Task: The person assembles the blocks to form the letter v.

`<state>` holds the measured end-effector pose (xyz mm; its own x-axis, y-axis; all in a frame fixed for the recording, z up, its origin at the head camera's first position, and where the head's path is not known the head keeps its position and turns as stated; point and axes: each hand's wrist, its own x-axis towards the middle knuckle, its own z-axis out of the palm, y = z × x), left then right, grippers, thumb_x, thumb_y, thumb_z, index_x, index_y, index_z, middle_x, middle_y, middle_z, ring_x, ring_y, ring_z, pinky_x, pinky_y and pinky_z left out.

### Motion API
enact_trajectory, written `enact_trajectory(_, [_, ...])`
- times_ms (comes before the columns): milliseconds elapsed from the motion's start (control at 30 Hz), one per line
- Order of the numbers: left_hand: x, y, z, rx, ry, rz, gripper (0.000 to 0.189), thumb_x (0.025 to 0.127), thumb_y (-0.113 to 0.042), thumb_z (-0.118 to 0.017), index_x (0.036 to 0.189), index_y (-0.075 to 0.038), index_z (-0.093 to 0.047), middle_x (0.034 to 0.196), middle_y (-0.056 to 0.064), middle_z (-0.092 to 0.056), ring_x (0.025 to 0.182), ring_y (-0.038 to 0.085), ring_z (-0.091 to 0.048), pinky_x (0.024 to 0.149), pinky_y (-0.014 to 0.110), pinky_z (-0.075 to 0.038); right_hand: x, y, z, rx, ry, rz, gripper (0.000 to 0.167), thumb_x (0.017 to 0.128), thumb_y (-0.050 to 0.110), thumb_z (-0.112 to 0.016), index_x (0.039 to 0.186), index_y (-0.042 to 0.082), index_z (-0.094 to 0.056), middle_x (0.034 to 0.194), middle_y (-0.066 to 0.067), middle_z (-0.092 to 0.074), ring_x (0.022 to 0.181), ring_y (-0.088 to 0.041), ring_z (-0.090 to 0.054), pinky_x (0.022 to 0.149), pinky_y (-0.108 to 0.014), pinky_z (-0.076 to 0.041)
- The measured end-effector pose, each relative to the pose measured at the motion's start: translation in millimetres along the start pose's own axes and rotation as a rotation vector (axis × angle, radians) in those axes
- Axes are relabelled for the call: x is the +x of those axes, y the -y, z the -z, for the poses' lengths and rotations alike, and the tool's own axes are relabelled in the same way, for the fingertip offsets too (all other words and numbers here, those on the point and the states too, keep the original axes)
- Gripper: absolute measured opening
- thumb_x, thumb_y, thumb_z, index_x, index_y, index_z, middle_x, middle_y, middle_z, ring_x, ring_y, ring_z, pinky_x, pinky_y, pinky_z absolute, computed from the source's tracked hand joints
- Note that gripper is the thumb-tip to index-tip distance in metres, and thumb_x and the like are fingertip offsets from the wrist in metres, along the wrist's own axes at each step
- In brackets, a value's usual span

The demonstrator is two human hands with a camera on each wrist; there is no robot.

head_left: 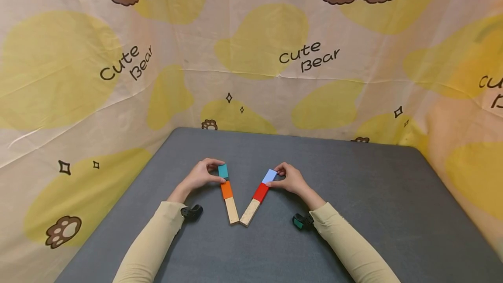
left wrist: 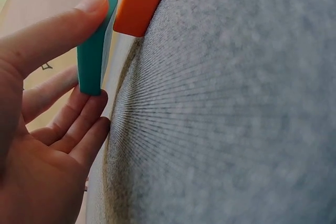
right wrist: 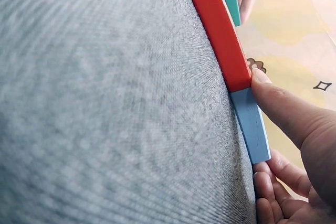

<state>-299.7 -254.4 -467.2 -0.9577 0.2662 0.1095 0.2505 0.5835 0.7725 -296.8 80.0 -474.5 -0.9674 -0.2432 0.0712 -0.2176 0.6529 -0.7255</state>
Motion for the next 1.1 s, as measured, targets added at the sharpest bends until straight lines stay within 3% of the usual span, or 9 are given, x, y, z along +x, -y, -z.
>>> enact_trajectory(1100, [-0.8, 1.5, -1.8, 0.029, 0.019, -0.029, 0.064, 0.067, -0.03, -0.086, 0.123, -0.012, -0.063, 0.119, 0.01, -0.055, 0.112, 0.028, -0.054, 0.101, 0.048, -0.04, -0.6, 0.0, -1.1, -0.005, -0.008, -0.011, 0.053, 0.067, 0.035, -0.085, 0.107, 0.01, -0.061, 0.103, -0.006, -0.062, 0.096, -0.02, -0.056, 0.087, -0.039, -0.046])
